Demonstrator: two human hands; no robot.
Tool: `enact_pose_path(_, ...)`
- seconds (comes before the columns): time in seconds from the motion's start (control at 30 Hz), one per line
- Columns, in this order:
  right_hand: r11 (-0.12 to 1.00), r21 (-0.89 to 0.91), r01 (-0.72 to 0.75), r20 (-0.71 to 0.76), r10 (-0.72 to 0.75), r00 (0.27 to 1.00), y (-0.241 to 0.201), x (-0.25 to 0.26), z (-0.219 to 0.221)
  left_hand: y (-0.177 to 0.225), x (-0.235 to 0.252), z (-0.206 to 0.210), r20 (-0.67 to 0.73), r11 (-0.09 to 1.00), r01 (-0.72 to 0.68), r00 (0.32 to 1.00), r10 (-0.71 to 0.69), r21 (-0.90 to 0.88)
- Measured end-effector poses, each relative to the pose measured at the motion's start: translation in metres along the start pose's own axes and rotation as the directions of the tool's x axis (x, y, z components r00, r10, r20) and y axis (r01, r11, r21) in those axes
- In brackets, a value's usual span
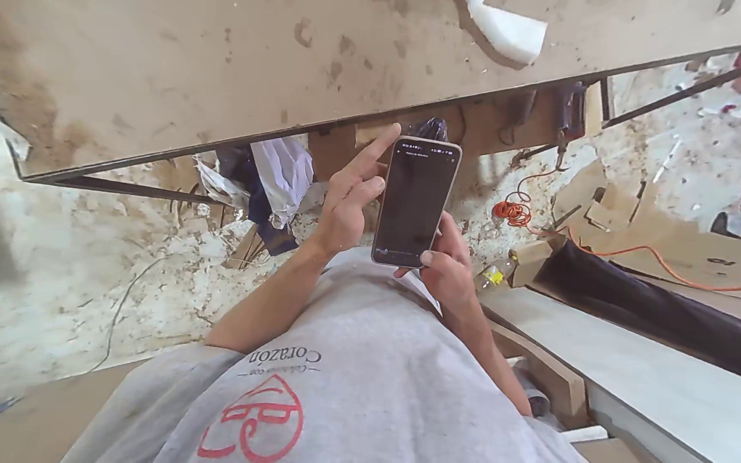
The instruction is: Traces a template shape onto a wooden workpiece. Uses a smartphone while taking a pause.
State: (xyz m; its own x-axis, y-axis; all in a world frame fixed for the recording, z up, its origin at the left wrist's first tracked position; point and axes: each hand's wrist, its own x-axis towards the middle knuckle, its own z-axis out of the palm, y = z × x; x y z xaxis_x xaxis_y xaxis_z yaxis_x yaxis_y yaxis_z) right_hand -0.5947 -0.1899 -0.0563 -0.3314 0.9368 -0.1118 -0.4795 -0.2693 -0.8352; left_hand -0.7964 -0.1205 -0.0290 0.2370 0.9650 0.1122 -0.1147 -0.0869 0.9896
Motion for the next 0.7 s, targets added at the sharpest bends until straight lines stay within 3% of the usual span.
enact_pose_path(0.7, 1.0, 0.027, 0.003, 0.014, -0.003, 1.0, -0.003, -0.0001, -0.0059, 0.0037, 0.0063, 0.0044, 0.039, 1.0, 0.008, 0.999, -0.009, 0.031)
